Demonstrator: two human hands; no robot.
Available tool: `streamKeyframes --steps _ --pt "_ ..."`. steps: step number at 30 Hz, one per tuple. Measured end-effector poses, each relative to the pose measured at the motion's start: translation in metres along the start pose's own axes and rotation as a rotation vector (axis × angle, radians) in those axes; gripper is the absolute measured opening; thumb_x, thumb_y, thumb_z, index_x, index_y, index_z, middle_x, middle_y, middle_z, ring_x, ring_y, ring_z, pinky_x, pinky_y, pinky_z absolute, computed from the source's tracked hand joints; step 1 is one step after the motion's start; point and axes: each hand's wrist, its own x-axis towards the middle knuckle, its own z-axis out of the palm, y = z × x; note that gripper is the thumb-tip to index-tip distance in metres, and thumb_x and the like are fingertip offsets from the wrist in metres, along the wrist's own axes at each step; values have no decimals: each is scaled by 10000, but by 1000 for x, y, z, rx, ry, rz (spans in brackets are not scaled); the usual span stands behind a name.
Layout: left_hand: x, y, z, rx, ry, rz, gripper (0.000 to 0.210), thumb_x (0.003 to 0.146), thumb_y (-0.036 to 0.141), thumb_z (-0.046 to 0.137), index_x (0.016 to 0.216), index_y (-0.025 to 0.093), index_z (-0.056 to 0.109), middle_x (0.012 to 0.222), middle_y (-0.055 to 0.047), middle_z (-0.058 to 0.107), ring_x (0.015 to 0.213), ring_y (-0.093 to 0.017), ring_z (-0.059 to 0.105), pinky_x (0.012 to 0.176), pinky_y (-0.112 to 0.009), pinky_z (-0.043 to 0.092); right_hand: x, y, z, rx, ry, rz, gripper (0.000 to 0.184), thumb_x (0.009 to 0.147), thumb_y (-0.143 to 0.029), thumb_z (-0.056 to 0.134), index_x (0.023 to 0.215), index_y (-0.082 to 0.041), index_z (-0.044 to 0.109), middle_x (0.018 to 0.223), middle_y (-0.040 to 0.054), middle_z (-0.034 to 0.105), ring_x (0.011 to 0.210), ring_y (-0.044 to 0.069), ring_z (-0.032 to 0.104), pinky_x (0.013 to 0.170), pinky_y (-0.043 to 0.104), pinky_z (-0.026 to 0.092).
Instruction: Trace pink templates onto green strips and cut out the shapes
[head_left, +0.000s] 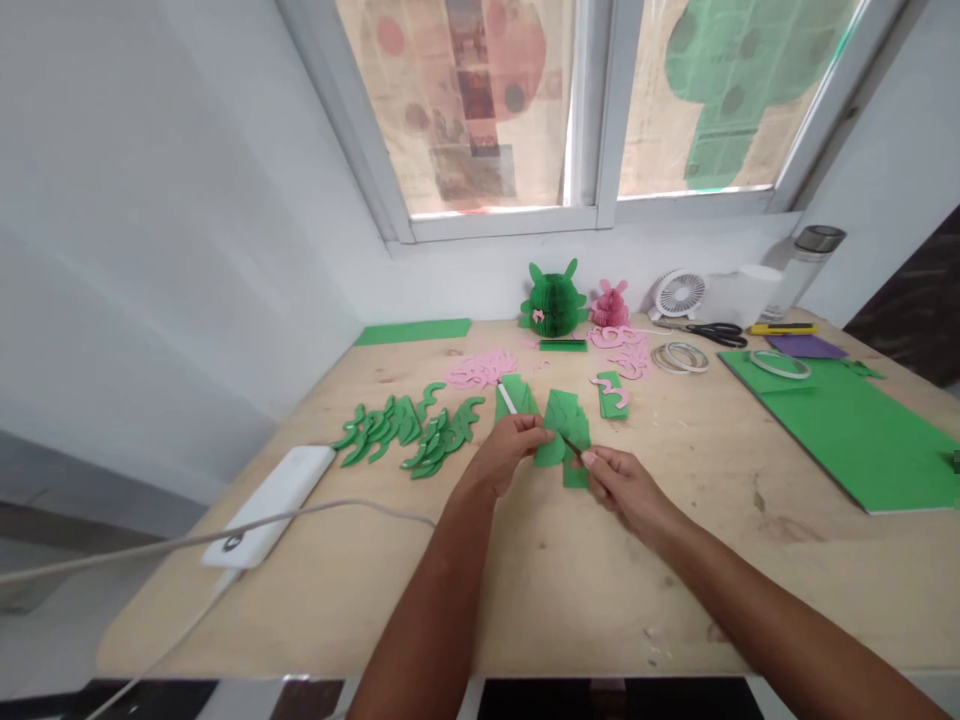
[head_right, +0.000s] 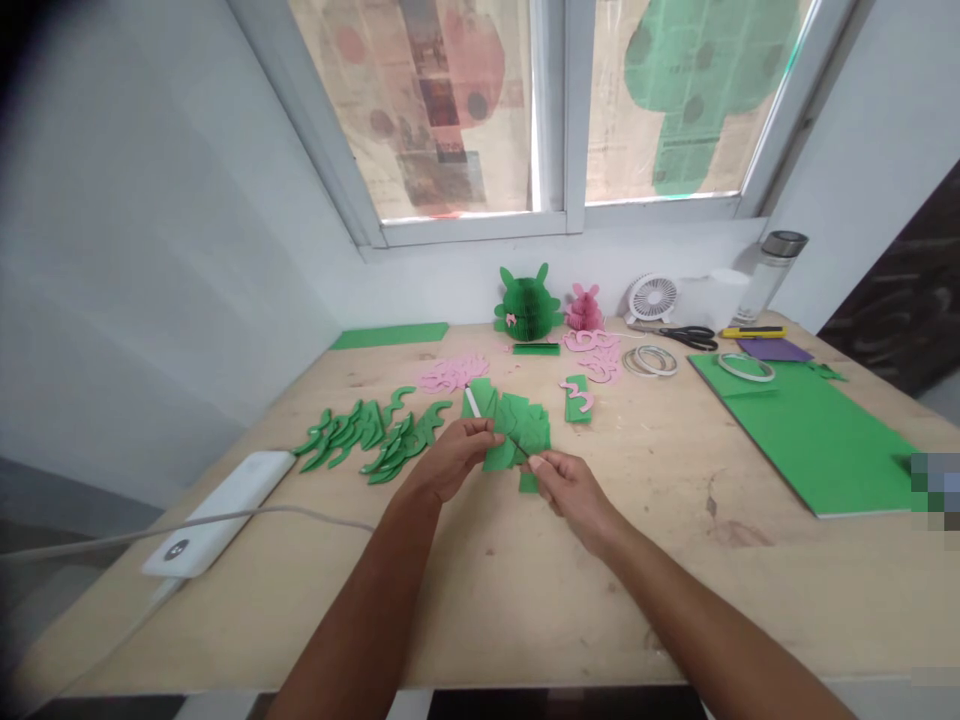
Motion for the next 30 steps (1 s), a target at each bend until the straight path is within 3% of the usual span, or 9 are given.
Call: streamKeyframes --steps 6,13,22,30 --pt "-1 3 3 -50 53 34 287 581 291 735 537 163 482 521 55 460 515 -71 416 548 -220 338 3 1 -4 33 3 -10 414 785 -574 591 822 -163 613 462 -88 345 388 66 224 391 239 116" --pt "-4 5 13 -185 35 53 301 578 273 770 546 160 494 554 45 519 532 -72 470 594 -224 395 4 2 -2 126 16 4 405 780 -570 606 790 -165 593 467 -86 371 375 55 223 382 236 98" --pt "-2 -5 16 -105 -1 18 270 592 316 780 566 142 575 583 2 573 591 -114 534 666 -270 428 2 -4 0 159 60 -53 480 775 -590 603 570 -196 422 455 -76 364 385 51 215 388 237 103" --pt "-3 -1 19 -70 -41 89 301 658 415 752 712 123 699 706 -68 683 689 -173 611 741 -314 476 3 -5 -2 125 51 -74 476 765 -612 598 593 -207 419 459 -75 363 393 63 227 391 238 114"
